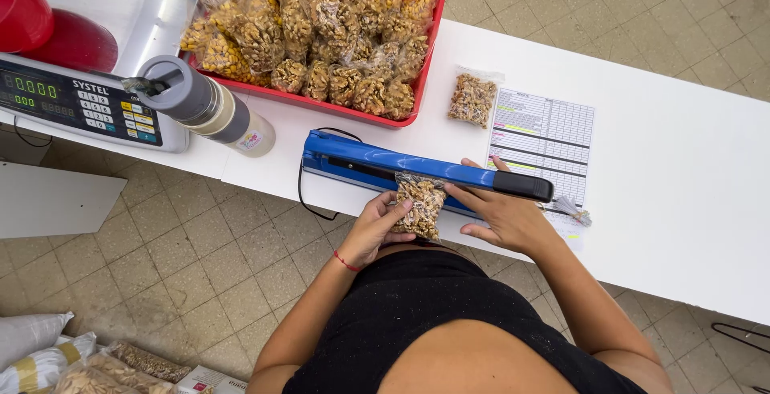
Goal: Sealing small plastic bags of walnuts using an impulse heat sealer
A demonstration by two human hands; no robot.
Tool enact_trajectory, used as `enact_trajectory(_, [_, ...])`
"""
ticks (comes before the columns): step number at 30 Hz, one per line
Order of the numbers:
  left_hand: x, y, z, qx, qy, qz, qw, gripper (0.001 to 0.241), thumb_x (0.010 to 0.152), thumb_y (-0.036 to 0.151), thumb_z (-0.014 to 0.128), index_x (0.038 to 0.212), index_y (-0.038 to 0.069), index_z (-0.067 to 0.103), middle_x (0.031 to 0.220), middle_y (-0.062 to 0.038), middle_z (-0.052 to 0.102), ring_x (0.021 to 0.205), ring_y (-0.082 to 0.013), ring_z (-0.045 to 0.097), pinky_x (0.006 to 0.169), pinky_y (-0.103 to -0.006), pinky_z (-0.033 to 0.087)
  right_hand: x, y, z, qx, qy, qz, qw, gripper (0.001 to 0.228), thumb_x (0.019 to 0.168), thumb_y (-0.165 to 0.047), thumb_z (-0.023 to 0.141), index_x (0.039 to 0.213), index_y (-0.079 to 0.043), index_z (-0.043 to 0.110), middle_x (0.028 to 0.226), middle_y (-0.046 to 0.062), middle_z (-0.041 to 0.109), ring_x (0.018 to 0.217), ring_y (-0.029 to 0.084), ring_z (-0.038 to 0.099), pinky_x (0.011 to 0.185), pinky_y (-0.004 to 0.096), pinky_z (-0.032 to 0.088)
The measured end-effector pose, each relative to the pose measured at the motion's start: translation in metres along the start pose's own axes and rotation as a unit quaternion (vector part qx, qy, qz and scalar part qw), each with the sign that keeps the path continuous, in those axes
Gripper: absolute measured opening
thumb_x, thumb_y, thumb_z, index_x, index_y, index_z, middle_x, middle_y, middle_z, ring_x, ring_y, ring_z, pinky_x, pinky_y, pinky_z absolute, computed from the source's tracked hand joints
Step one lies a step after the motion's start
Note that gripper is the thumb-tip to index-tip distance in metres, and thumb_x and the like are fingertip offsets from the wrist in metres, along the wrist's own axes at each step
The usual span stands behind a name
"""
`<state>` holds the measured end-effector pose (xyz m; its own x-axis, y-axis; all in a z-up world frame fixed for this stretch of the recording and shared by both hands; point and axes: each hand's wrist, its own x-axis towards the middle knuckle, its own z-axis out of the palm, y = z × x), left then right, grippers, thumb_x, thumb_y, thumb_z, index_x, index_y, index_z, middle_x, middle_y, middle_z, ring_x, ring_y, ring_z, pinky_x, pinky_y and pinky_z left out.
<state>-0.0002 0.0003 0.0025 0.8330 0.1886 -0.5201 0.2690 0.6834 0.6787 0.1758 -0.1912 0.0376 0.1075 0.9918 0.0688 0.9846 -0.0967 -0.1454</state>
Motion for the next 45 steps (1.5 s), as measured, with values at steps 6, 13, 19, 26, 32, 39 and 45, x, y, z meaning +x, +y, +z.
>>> enact_trajectory(6, [0.011, -0.018, -0.012, -0.003, 0.000, 0.004, 1.000, 0.041, 0.091, 0.028, 0.070, 0.115, -0.001, 0.055, 0.090, -0.012, 0.067, 0.079, -0.0246, 0.073, 0.068, -0.0389, 0.063, -0.016, 0.014, -0.007, 0.313, 0.187, 0.182, 0.914, 0.050, 0.090, -0.031, 0.061, 0.129, -0.002, 0.053, 0.133, 0.019, 0.056, 0.131, 0.039, 0.047, 0.114, 0.053, 0.032])
enact_trajectory(13, [0.013, -0.022, -0.012, -0.009, 0.008, 0.002, 1.000, 0.043, 0.091, 0.027, 0.069, 0.119, -0.001, 0.053, 0.092, -0.010, 0.065, 0.080, -0.0227, 0.072, 0.067, -0.0384, 0.064, -0.015, 0.016, -0.014, 0.511, 0.438, 0.159, 0.722, 0.059, 0.101, -0.053, 0.031, 0.131, -0.002, 0.033, 0.126, 0.033, 0.049, 0.118, 0.044, 0.055, 0.097, 0.049, 0.051])
enact_trajectory(19, [0.007, -0.013, -0.008, -0.002, 0.002, 0.017, 1.000, 0.039, 0.091, 0.026, 0.069, 0.116, 0.000, 0.055, 0.091, -0.010, 0.066, 0.081, -0.0226, 0.073, 0.066, -0.0372, 0.064, -0.007, -0.001, -0.025, 0.165, 0.384, 0.096, 0.903, 0.038, 0.100, -0.029, 0.057, 0.100, 0.005, 0.074, 0.086, 0.016, 0.065, 0.075, 0.033, 0.055, 0.075, 0.042, 0.049])
enact_trajectory(26, [0.004, -0.009, -0.005, 0.006, -0.006, 0.029, 1.000, 0.038, 0.092, 0.028, 0.069, 0.114, 0.001, 0.055, 0.090, -0.010, 0.067, 0.081, -0.0215, 0.073, 0.066, -0.0371, 0.064, -0.009, 0.001, 0.014, 0.026, 0.312, 0.153, 0.937, 0.027, 0.104, -0.026, 0.055, 0.088, -0.010, 0.068, 0.078, 0.004, 0.059, 0.071, 0.025, 0.051, 0.069, 0.037, 0.043])
enact_trajectory(32, [0.007, -0.011, -0.009, 0.015, -0.007, 0.019, 1.000, 0.039, 0.091, 0.029, 0.070, 0.114, 0.001, 0.056, 0.091, -0.011, 0.067, 0.082, -0.0227, 0.073, 0.066, -0.0374, 0.064, -0.011, 0.004, 0.038, 0.030, 0.309, 0.155, 0.938, 0.033, 0.107, -0.026, 0.046, 0.085, -0.008, 0.063, 0.074, 0.006, 0.053, 0.070, 0.026, 0.050, 0.066, 0.036, 0.043])
enact_trajectory(39, [0.008, -0.012, -0.011, 0.025, -0.005, 0.015, 1.000, 0.039, 0.091, 0.028, 0.071, 0.114, 0.001, 0.056, 0.091, -0.011, 0.068, 0.082, -0.0234, 0.073, 0.066, -0.0385, 0.064, -0.005, -0.005, 0.004, 0.001, 0.284, 0.156, 0.946, 0.034, 0.108, -0.027, 0.045, 0.086, -0.009, 0.062, 0.079, 0.006, 0.056, 0.074, 0.027, 0.052, 0.068, 0.038, 0.042])
enact_trajectory(45, [0.007, -0.010, -0.010, 0.029, -0.007, 0.017, 0.999, 0.039, 0.091, 0.029, 0.070, 0.114, 0.001, 0.056, 0.091, -0.012, 0.068, 0.084, -0.0230, 0.072, 0.067, -0.0382, 0.064, -0.006, -0.002, 0.007, -0.009, 0.288, 0.172, 0.942, 0.035, 0.107, -0.024, 0.046, 0.082, -0.009, 0.063, 0.078, 0.005, 0.056, 0.076, 0.024, 0.051, 0.069, 0.035, 0.042])
